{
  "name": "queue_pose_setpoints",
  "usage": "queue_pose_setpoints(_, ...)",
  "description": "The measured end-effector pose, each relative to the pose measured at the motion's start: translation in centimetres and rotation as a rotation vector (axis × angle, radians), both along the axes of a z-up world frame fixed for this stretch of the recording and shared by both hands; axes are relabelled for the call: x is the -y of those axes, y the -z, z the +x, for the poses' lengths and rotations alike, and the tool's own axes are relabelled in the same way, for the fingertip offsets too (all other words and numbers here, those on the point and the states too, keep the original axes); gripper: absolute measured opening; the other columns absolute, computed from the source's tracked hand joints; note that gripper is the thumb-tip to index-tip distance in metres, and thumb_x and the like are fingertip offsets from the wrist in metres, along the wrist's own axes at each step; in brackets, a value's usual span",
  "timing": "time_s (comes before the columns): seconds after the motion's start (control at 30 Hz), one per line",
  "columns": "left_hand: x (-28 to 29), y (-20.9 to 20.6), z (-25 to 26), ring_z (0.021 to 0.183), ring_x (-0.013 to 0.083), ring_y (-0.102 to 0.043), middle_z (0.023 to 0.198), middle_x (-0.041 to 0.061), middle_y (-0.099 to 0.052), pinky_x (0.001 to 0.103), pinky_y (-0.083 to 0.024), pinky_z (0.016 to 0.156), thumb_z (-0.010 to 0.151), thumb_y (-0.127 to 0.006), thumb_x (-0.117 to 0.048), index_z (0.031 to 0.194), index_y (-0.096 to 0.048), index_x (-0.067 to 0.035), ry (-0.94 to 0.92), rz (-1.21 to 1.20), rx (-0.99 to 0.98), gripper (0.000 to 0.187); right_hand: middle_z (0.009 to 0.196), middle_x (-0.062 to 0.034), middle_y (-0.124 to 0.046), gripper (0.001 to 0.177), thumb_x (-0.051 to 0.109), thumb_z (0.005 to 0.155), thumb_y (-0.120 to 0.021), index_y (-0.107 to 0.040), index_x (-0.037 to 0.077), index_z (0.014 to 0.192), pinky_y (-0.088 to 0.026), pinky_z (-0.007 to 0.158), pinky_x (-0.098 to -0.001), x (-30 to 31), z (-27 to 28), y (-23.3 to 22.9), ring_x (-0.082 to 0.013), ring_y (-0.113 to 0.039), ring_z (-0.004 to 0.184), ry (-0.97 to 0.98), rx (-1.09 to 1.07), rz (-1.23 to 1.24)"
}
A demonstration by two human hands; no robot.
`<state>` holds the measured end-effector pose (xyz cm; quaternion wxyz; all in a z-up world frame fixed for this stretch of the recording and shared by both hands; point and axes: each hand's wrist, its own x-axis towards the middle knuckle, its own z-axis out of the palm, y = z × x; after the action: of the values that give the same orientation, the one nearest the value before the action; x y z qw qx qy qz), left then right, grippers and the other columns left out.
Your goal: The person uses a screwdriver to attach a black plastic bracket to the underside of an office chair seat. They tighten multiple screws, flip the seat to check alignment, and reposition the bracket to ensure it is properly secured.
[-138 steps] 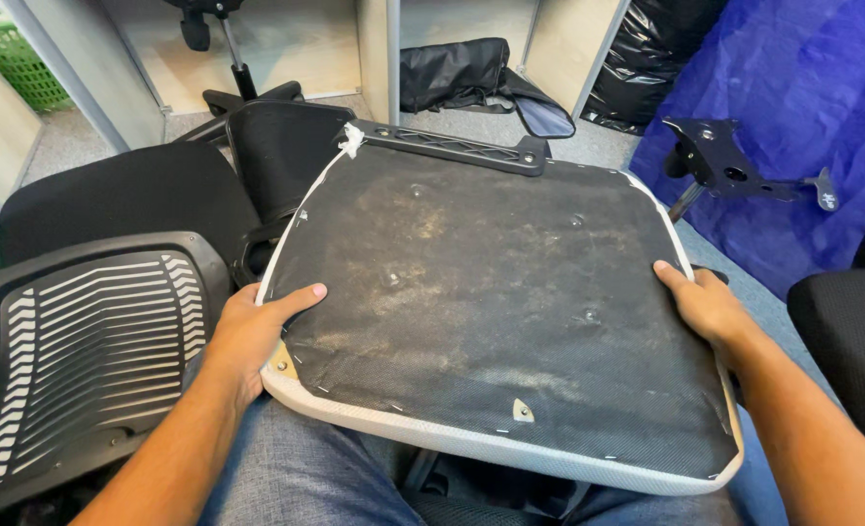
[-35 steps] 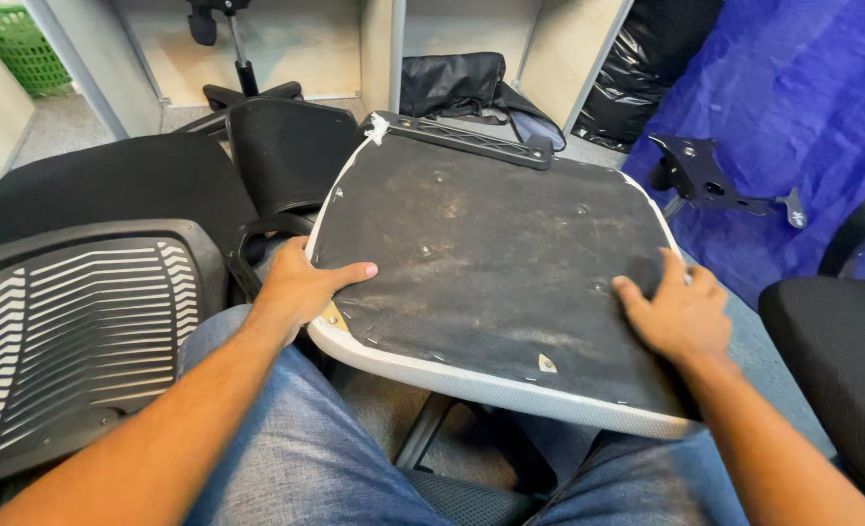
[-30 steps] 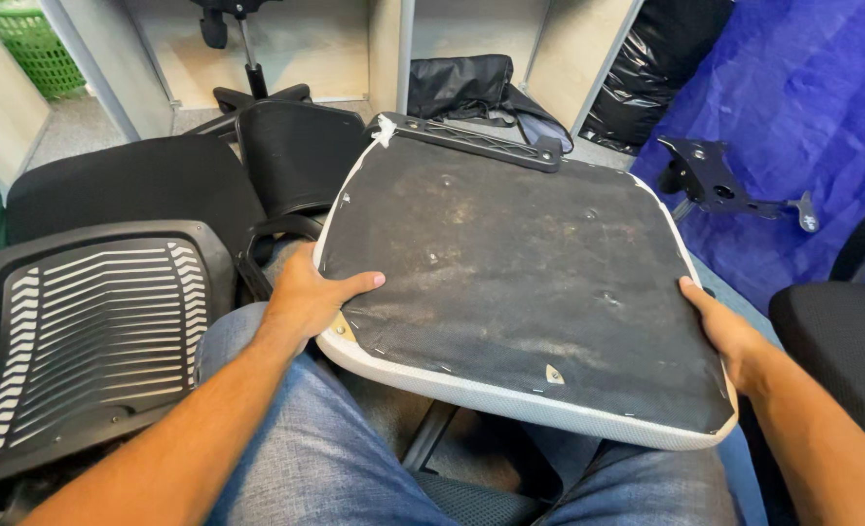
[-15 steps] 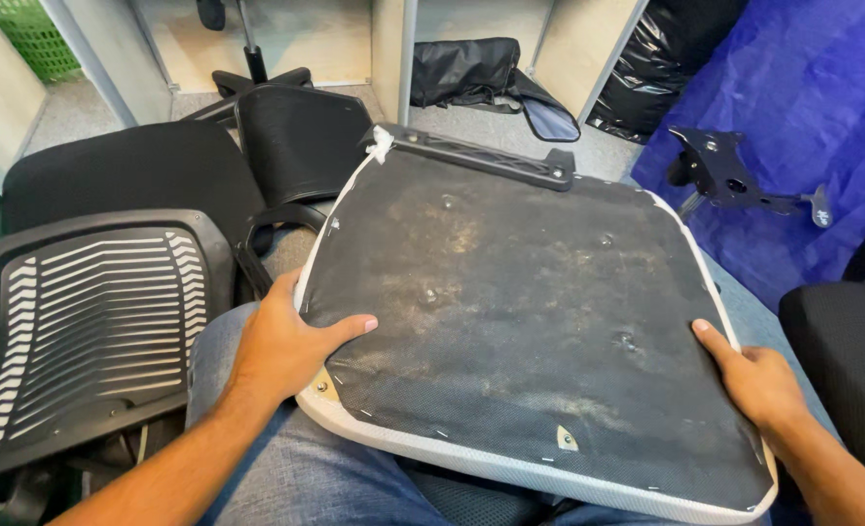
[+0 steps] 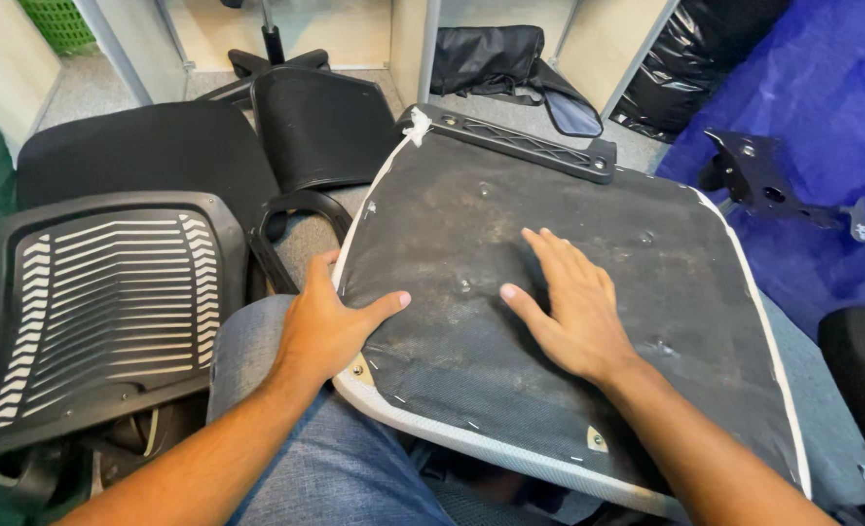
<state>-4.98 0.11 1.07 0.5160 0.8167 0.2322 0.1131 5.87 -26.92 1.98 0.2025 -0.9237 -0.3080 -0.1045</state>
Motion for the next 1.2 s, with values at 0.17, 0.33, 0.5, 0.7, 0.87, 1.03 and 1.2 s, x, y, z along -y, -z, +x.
queue_pose_setpoints(0.17,-0.4,0.5,1.2,0.109,0.0287,-0.072,0.119,0.015,-0.072,0.039,-0.054,0.094,0.073,-0.082,-0.047,0.141,-0.044,-0.010,-0.023,0.051,-0.019,0.086,0.161,-0.0148,-0.033,0.075,0.062,0.089,-0.056,-0.042,0.025,0.153,-0.014,0.116,-0.0584,-5.0,-0.2,-1.4,-0.0383,-0.023,0.150,0.086,-0.018,-0.210)
queue_pose_setpoints(0.33,-1.6,1.1,2.9,0.107,0.0291,-0.073,0.117,0.017,-0.072,0.039,-0.054,0.093,0.074,-0.080,-0.049,0.140,-0.043,-0.009,0.030,-0.018,-0.022,0.085,0.160,-0.0131,-0.034,0.075,0.064,0.086,-0.057,-0.047,0.027,0.150,-0.016,0.115,-0.0590,-5.4,-0.2,-2.0,-0.0375,-0.024,0.149,0.125,-0.002,-0.213)
queue_pose_setpoints(0.5,-5.9,3.6,6.5,0.105,0.0277,-0.073,0.115,0.018,-0.075,0.039,-0.056,0.094,0.082,-0.071,-0.054,0.131,-0.058,-0.003,0.040,-0.345,-0.095,0.072,0.160,-0.0139,-0.036,0.074,0.062,0.085,-0.059,-0.049,0.026,0.149,-0.017,0.115,-0.0583,-5.3,0.1,-1.8,-0.0380,-0.025,0.149,0.115,0.022,-0.208)
queue_pose_setpoints(0.7,-14.0,9.0,11.7,0.118,0.0310,-0.066,0.132,0.020,-0.065,0.045,-0.053,0.100,0.089,-0.063,-0.056,0.133,-0.055,0.001,-0.268,-0.757,-0.074,0.073,0.159,-0.0155,-0.038,0.074,0.058,0.084,-0.061,-0.050,0.022,0.149,-0.020,0.114,-0.0555,-5.4,0.4,-1.6,-0.0388,-0.028,0.147,0.088,0.078,-0.214)
queue_pose_setpoints(0.87,-17.4,13.0,14.2,0.127,0.0369,-0.059,0.143,0.023,-0.055,0.048,-0.050,0.104,0.091,-0.060,-0.057,0.145,-0.050,0.001,-0.355,-0.788,-0.141,0.080,0.158,-0.0147,-0.040,0.072,0.055,0.084,-0.061,-0.052,0.021,0.147,-0.021,0.114,-0.0544,-5.6,0.6,-1.2,-0.0381,-0.030,0.147,0.075,0.097,-0.210)
queue_pose_setpoints(1.03,-19.0,15.6,16.2,0.128,0.0399,-0.057,0.147,0.021,-0.055,0.052,-0.048,0.104,0.088,-0.063,-0.055,0.148,-0.049,-0.004,-0.446,-0.823,-0.218,0.080,0.158,-0.0137,-0.040,0.072,0.054,0.082,-0.061,-0.053,0.021,0.146,-0.021,0.115,-0.0550,-5.7,0.9,-0.8,-0.0374,-0.031,0.147,0.091,0.109,-0.234)
queue_pose_setpoints(1.2,-20.5,18.8,17.0,0.126,0.0408,-0.057,0.149,0.021,-0.051,0.053,-0.049,0.102,0.087,-0.069,-0.051,0.149,-0.046,-0.003,-0.509,-0.816,-0.276,0.081,0.159,-0.0141,-0.040,0.073,0.055,0.083,-0.061,-0.052,0.020,0.146,-0.021,0.116,-0.0550,-5.5,1.2,-0.4,-0.0377,-0.031,0.148,0.089,0.098,-0.237)
